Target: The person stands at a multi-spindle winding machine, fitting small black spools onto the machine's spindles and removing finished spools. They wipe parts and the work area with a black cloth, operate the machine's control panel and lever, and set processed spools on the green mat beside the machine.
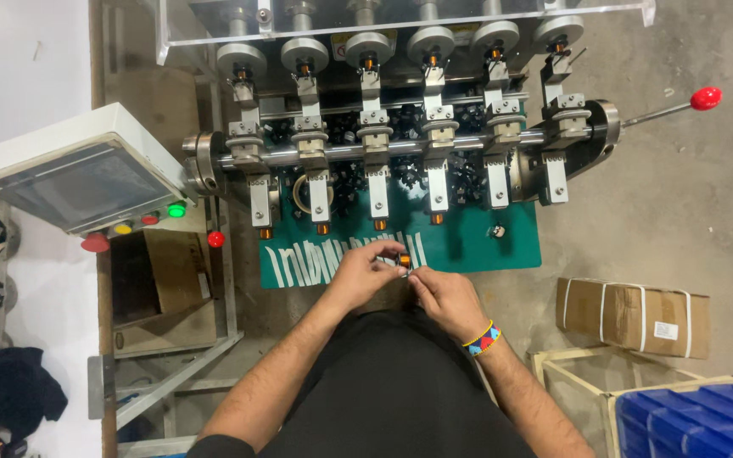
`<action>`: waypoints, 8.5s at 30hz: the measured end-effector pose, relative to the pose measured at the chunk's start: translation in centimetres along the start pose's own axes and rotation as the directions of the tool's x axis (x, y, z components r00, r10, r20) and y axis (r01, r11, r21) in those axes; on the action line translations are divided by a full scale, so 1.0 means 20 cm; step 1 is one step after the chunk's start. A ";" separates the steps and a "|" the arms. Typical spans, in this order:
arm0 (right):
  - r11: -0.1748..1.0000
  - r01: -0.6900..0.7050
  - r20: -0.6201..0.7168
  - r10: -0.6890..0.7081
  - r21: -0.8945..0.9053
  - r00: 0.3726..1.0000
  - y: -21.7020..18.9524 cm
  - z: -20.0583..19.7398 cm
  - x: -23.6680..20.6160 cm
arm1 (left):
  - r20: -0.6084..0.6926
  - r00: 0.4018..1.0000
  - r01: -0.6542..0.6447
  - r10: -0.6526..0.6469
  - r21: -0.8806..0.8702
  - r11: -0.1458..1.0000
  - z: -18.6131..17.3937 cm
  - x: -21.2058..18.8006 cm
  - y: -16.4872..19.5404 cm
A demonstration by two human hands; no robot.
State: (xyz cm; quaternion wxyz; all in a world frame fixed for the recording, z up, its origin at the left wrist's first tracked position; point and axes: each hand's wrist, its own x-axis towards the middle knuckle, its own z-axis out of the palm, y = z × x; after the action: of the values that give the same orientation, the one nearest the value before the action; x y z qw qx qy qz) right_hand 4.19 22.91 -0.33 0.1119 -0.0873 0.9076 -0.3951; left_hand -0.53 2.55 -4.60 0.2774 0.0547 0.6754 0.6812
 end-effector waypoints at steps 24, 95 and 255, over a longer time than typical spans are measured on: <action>0.999 -0.020 -0.007 0.020 0.041 1.000 0.78 0.12 0.51 | -0.482 0.857 -0.048 -0.183 -0.428 0.902 0.40 -0.04 -0.36; 0.969 0.186 0.058 -0.197 0.160 0.979 0.28 -0.39 -0.06 | 0.084 0.916 0.357 -0.391 -0.613 0.705 0.46 0.17 -0.26; 0.614 -0.008 0.108 -0.127 0.789 0.986 0.41 -0.14 0.21 | -0.250 0.968 -0.138 -0.013 -0.578 0.804 0.23 -0.10 0.06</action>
State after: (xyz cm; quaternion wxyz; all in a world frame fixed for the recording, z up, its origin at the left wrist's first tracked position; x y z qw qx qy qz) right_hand -1.11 29.40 -5.05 0.1950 -0.0897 0.6280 -0.7480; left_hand 2.84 5.90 -2.55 0.1734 -0.0954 0.4564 0.8675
